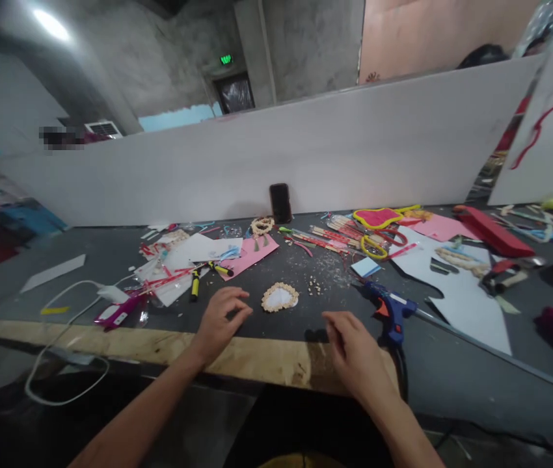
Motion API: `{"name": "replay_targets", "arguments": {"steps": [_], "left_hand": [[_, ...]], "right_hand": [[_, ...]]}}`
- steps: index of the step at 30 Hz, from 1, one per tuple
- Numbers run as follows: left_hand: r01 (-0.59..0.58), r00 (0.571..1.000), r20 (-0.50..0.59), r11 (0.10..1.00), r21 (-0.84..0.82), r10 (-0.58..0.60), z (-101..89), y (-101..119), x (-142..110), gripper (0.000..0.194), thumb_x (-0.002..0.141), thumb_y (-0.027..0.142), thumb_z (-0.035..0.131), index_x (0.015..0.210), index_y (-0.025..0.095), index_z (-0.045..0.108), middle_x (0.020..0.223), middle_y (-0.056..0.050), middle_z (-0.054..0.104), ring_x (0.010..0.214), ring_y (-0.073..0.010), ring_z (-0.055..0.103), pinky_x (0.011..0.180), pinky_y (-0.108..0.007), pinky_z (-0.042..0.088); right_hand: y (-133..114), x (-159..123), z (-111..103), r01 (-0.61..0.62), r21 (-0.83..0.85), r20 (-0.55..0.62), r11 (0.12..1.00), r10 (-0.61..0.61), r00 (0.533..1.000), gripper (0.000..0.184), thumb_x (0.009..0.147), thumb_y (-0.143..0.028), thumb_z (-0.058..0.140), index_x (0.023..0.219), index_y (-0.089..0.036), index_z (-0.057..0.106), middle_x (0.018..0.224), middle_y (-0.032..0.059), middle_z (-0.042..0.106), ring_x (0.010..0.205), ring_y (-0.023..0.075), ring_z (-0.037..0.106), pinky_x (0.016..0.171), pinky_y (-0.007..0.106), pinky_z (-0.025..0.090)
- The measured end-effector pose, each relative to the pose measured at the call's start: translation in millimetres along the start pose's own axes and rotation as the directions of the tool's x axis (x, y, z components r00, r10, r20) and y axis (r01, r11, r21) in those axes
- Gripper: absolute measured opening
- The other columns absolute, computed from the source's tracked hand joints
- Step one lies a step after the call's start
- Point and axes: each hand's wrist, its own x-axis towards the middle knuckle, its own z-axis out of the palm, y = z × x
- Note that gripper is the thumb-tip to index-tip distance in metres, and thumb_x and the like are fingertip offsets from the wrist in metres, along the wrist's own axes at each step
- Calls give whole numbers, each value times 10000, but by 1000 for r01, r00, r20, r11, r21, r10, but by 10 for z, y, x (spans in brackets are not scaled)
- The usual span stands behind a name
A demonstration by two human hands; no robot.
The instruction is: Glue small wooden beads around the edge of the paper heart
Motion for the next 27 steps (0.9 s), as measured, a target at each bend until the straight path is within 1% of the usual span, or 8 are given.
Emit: {"name": "replay_targets", "arguments": {"steps": [3,7,11,15,17,20,23,27], "left_hand": [[34,998,54,998,45,-37,114,158,-140,53,816,209,594,834,205,644,990,-47,665,997,-204,574,897,-393,445],[68,993,92,990,120,-79,277,313,-124,168,796,205,621,961,220,652,1085,-60,631,1068,-229,535,925,-424,414],[70,990,106,979,192,-92,397,416,-38,200,796,188,616,984,240,659,1172,-66,590,1147,-258,474,955,-466,366],[37,990,126,972,232,-67,467,465,5,171,832,195,572,967,249,662,1206,-59,578,1177,-265,445,959,-475,344],[17,989,139,970,244,-53,491,474,14,162,839,200,565,960,248,661,1213,-55,579,1185,-267,438,962,-475,335],[1,988,151,967,253,-40,524,474,21,160,842,213,565,972,243,653,1221,-56,579,1193,-269,431,966,-480,325],[-1,987,155,967,254,-40,552,466,19,178,837,213,570,996,243,643,1221,-63,580,1195,-270,432,964,-482,324],[25,989,137,967,254,-61,565,456,4,209,835,216,566,1033,242,631,1222,-80,574,1208,-279,421,961,-491,320]], "right_hand": [[-23,-36,142,48,-3,108,999,-47,993,256,874,-195,425,994,-176,650,949,87,668,886,186,606,798,329,502],[-55,35,218,87,7,144,996,-87,986,275,869,-162,427,975,-196,678,933,78,671,886,196,576,809,349,489],[-48,18,243,86,-5,151,996,-84,985,285,874,-152,416,970,-190,681,927,84,666,876,201,565,808,362,483],[-23,-48,257,74,-14,160,997,-71,985,287,875,-155,413,996,-188,671,950,90,663,886,199,572,808,361,484],[-7,-23,247,78,-19,188,997,-73,980,287,873,-152,418,1013,-187,667,956,90,663,882,197,582,812,357,481],[20,123,225,97,-28,254,995,-87,963,271,857,-144,452,1015,-178,669,936,88,663,842,191,604,791,336,480],[51,361,237,123,-27,318,992,-108,942,258,835,-127,492,1011,-193,669,913,67,664,811,174,618,752,292,479],[100,669,331,171,-18,352,985,-154,923,259,814,-123,539,1020,-209,669,942,56,648,885,173,596,805,289,460]]}}
